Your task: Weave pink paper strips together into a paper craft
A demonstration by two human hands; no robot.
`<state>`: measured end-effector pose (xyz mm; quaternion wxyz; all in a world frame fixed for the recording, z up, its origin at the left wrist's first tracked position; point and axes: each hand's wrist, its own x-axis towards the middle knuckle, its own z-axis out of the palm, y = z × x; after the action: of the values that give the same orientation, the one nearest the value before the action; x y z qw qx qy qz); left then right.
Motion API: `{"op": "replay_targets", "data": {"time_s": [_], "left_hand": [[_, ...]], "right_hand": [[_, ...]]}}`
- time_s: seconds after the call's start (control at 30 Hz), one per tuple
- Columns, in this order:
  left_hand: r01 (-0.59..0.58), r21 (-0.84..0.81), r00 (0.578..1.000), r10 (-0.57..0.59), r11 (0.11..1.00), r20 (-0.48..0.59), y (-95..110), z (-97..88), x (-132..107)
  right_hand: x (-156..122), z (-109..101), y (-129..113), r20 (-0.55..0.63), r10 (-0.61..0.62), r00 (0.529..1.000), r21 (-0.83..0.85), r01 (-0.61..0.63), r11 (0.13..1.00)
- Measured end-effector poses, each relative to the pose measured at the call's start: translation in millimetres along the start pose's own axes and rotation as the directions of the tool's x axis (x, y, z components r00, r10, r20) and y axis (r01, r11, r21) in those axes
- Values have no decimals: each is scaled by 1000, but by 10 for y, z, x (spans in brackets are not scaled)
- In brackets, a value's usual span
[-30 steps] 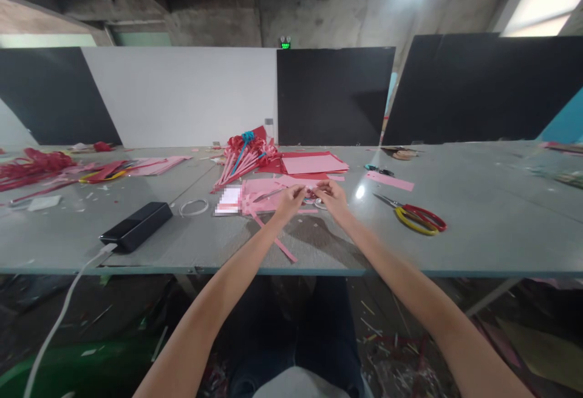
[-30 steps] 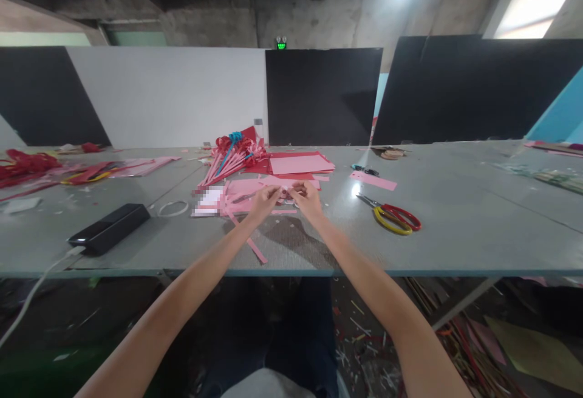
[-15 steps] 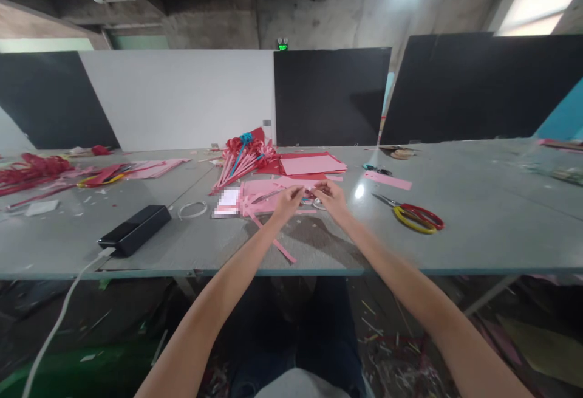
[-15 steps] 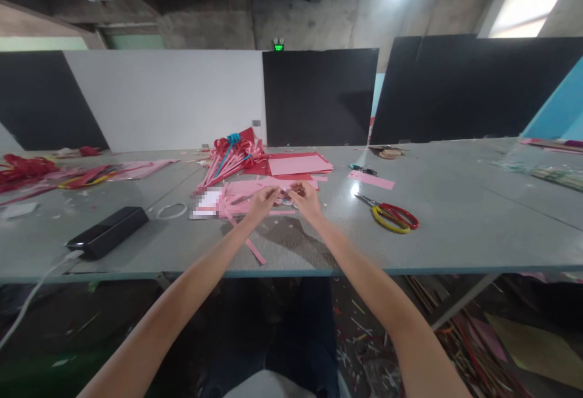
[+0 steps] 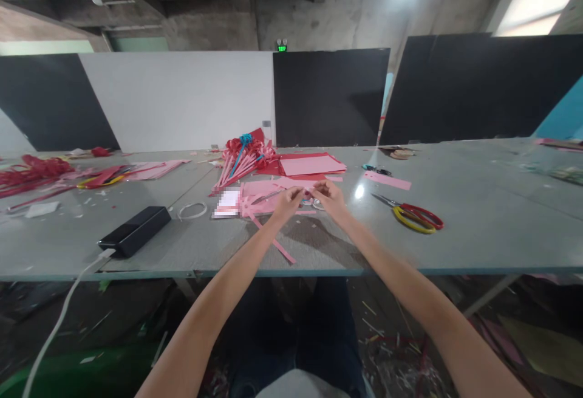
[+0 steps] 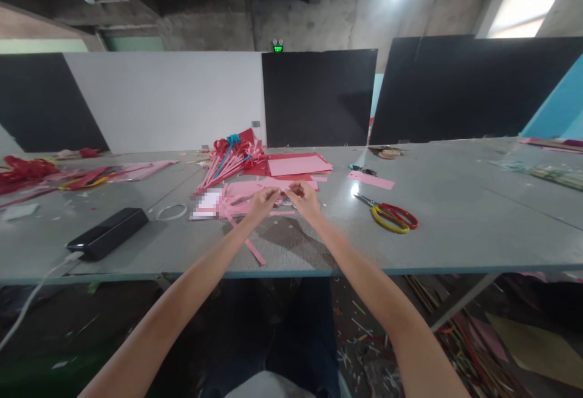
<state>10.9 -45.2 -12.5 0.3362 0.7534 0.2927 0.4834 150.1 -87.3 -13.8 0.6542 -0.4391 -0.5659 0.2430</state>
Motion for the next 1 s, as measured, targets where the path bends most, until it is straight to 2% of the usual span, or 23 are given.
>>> {"op": "replay_targets", "data": {"time_s": [0.3,0.63,0.83,1.0], "left_hand": [[19,1,1000,-19,1000,16,50,2,-15],[-48,16,998,47,999,51,0,-13,-1],[-88,0,992,88,996,92,8,-32,-20],[-69,-40,986,74,997,149,47,-65,-9]], "right_hand": [[24,4,53,-17,-14,1000,-31,13,999],[42,7,96,-14,-37,999,-32,37,999],[45,-17,107,-3,-92,996,-117,91,989],[19,-14,56,7,-126,992,-201,125,972]]}}
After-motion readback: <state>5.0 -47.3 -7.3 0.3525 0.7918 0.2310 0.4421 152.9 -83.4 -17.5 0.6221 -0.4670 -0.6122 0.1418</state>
